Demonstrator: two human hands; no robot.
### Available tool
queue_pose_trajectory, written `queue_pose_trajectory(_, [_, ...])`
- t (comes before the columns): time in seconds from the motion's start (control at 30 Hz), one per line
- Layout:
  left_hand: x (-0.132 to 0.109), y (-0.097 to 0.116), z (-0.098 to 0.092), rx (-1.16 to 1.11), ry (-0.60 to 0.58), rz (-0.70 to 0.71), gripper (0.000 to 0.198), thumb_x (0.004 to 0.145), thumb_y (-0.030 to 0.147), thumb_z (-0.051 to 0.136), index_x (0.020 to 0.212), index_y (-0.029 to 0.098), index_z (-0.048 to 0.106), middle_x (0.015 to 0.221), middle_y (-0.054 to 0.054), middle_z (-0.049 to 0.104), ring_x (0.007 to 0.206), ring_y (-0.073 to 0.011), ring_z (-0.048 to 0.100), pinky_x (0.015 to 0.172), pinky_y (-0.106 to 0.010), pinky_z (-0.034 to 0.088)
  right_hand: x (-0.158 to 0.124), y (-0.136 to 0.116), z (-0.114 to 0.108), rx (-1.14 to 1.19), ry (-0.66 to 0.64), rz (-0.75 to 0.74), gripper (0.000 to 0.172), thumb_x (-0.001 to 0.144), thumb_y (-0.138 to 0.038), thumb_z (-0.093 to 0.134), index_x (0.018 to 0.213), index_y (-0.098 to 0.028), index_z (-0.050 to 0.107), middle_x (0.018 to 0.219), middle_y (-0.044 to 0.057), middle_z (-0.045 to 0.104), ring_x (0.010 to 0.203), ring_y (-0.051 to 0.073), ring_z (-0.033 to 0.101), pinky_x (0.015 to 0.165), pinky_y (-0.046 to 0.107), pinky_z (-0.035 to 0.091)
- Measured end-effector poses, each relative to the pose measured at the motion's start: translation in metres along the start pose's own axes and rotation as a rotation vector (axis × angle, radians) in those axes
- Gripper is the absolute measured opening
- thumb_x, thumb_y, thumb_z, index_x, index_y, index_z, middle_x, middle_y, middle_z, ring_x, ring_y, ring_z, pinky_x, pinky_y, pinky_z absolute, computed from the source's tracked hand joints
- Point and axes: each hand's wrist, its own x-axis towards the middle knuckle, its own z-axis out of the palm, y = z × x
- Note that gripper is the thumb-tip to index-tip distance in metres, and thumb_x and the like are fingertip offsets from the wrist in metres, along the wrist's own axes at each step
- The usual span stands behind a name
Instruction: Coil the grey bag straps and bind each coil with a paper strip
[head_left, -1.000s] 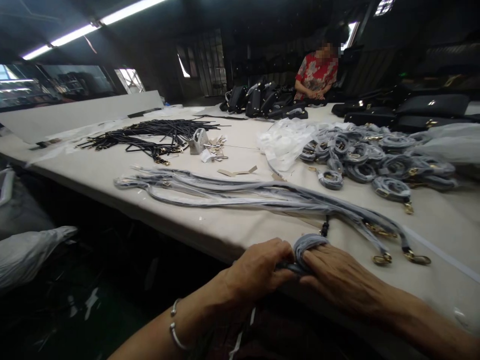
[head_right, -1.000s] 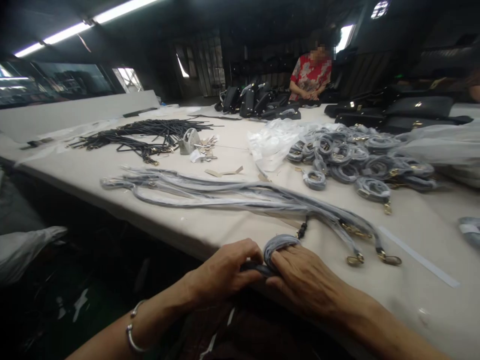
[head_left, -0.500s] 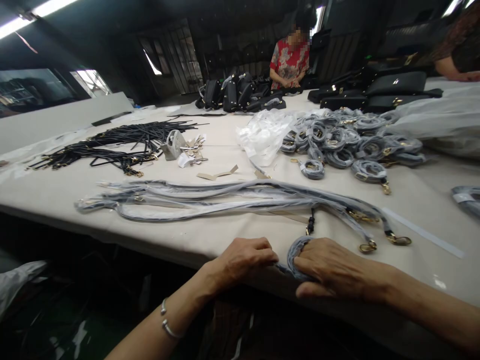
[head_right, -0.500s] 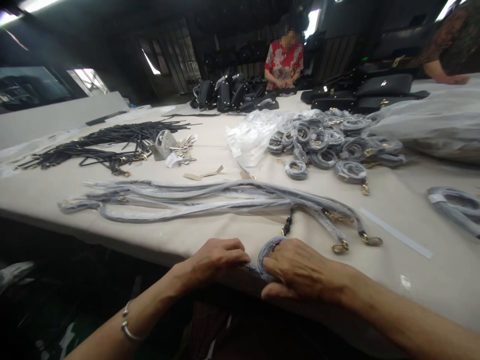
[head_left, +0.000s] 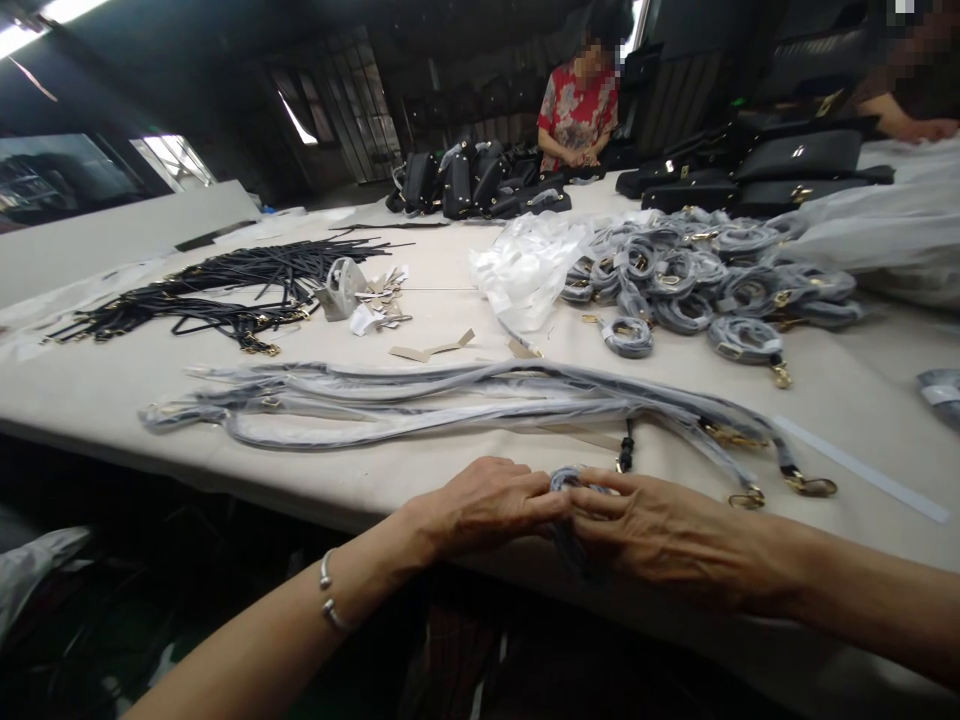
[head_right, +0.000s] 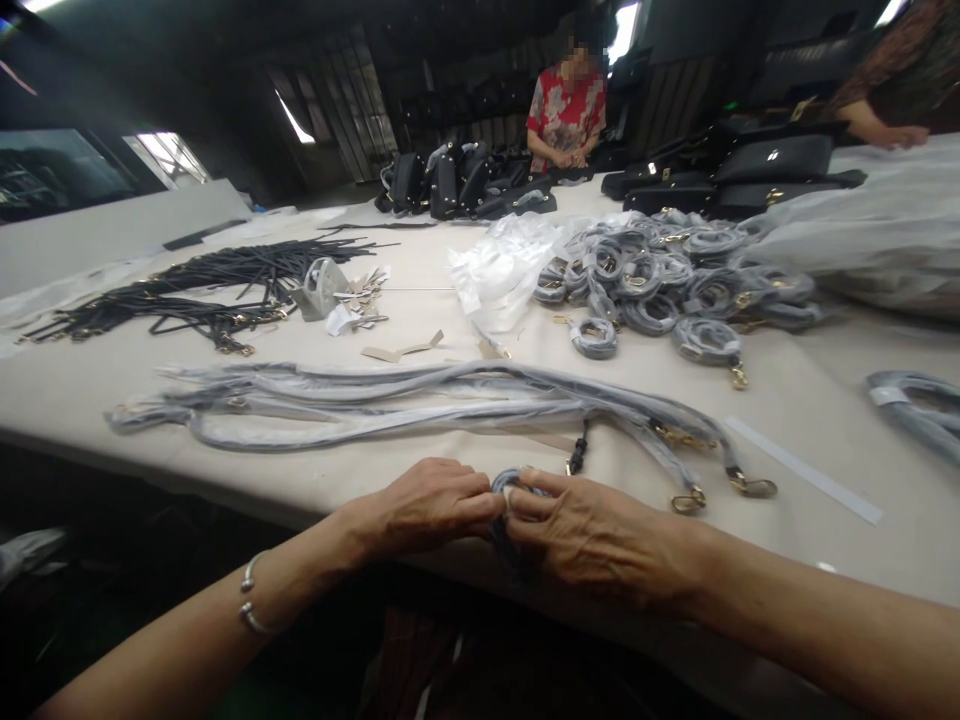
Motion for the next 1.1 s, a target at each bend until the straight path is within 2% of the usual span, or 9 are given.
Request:
queue_pose_trajectory(0.17, [0.000, 0.006, 0.011, -0.087, 0.052, -0.100, 0.011, 0.097, 0.028, 0.054, 0.090, 0.021, 0.056, 0.094, -0.002, 0.060, 0.078, -0.0158, 0.054, 0.066, -0.027, 0.039, -0.003, 0.009, -0.014, 0.034, -0.122, -0.073, 0.025, 0.087, -0.008, 0.054, 0.103, -0.024, 0.065, 0.101, 0.003, 0.067, 0.091, 0.022, 0.057, 0.088, 0.038, 0.044])
queue_pose_trajectory(0.23, [-0.001, 0.009, 0.016, -0.257, 0.071, -0.186, 0.013, 0.095, 0.032, 0.058, 0.092, 0.020, 0.056, 0.106, -0.003, 0.060, 0.086, -0.0154, 0.057, 0.071, -0.024, 0.042, -0.002, 0.004, -0.016, 0.055, -0.121, -0.006, 0.015, 0.088, -0.020, 0.061, 0.102, -0.023, 0.066, 0.102, 0.005, 0.067, 0.091, 0.022, 0.056, 0.085, 0.038, 0.043])
queue_pose_trajectory(0.3, [0.000, 0.011, 0.022, -0.409, 0.099, -0.241, 0.015, 0.095, 0.033, 0.059, 0.097, 0.019, 0.056, 0.113, -0.004, 0.058, 0.094, -0.0160, 0.057, 0.076, -0.023, 0.044, -0.002, -0.003, -0.012, 0.044, -0.087, 0.110, 0.023, 0.083, -0.033, 0.071, 0.103, -0.022, 0.067, 0.105, 0.006, 0.067, 0.093, 0.025, 0.056, 0.086, 0.040, 0.043])
queue_pose_trajectory(0.4, [0.004, 0.014, 0.033, -0.485, 0.152, -0.324, 0.016, 0.092, 0.031, 0.063, 0.093, 0.017, 0.056, 0.099, -0.004, 0.060, 0.089, -0.0181, 0.056, 0.077, -0.026, 0.045, -0.003, -0.010, 0.003, -0.052, 0.025, 0.273, 0.022, 0.082, -0.029, 0.073, 0.101, -0.019, 0.068, 0.106, 0.009, 0.067, 0.092, 0.027, 0.056, 0.081, 0.042, 0.043])
queue_pose_trajectory(0.5, [0.005, 0.015, 0.041, -0.494, 0.208, -0.381, 0.021, 0.086, 0.030, 0.071, 0.090, 0.017, 0.055, 0.092, -0.004, 0.061, 0.084, -0.0188, 0.056, 0.074, -0.028, 0.046, -0.007, -0.002, 0.015, -0.074, 0.098, 0.269, 0.009, 0.092, -0.021, 0.061, 0.094, -0.020, 0.069, 0.107, 0.009, 0.068, 0.089, 0.025, 0.057, 0.076, 0.041, 0.045])
queue_pose_trajectory(0.7, [-0.001, 0.014, 0.044, -0.304, 0.288, -0.291, 0.018, 0.093, 0.021, 0.061, 0.111, 0.019, 0.058, 0.103, -0.006, 0.067, 0.086, -0.0192, 0.058, 0.078, -0.029, 0.047, -0.015, 0.028, 0.013, 0.053, 0.135, 0.068, 0.032, 0.100, -0.014, 0.042, 0.123, -0.021, 0.064, 0.126, 0.008, 0.063, 0.110, 0.022, 0.058, 0.092, 0.037, 0.050])
queue_pose_trajectory(0.87, [0.005, 0.014, 0.048, -0.384, 0.332, -0.349, 0.005, 0.092, 0.021, 0.062, 0.089, 0.017, 0.063, 0.086, -0.004, 0.063, 0.079, -0.0173, 0.058, 0.071, -0.025, 0.047, -0.021, 0.025, 0.020, 0.118, 0.234, 0.157, 0.033, 0.094, -0.020, 0.056, 0.126, -0.022, 0.063, 0.131, 0.010, 0.060, 0.120, 0.025, 0.054, 0.100, 0.039, 0.048])
queue_pose_trajectory(1.0, [0.009, 0.022, 0.053, -0.353, 0.356, -0.427, 0.006, 0.089, 0.016, 0.064, 0.083, 0.017, 0.062, 0.084, -0.004, 0.062, 0.078, -0.0183, 0.057, 0.069, -0.027, 0.048, -0.023, 0.021, 0.038, 0.181, 0.406, 0.244, 0.021, 0.095, -0.019, 0.057, 0.109, -0.025, 0.071, 0.114, 0.009, 0.066, 0.101, 0.022, 0.061, 0.087, 0.035, 0.053])
queue_pose_trajectory(1.1, [0.009, 0.028, 0.055, -0.239, 0.352, -0.433, 0.004, 0.090, 0.015, 0.063, 0.093, 0.017, 0.062, 0.087, -0.005, 0.064, 0.080, -0.0202, 0.058, 0.069, -0.029, 0.049, -0.021, 0.028, 0.048, 0.257, 0.451, 0.260, 0.014, 0.093, -0.021, 0.061, 0.101, -0.023, 0.072, 0.103, 0.009, 0.068, 0.093, 0.021, 0.062, 0.083, 0.035, 0.053])
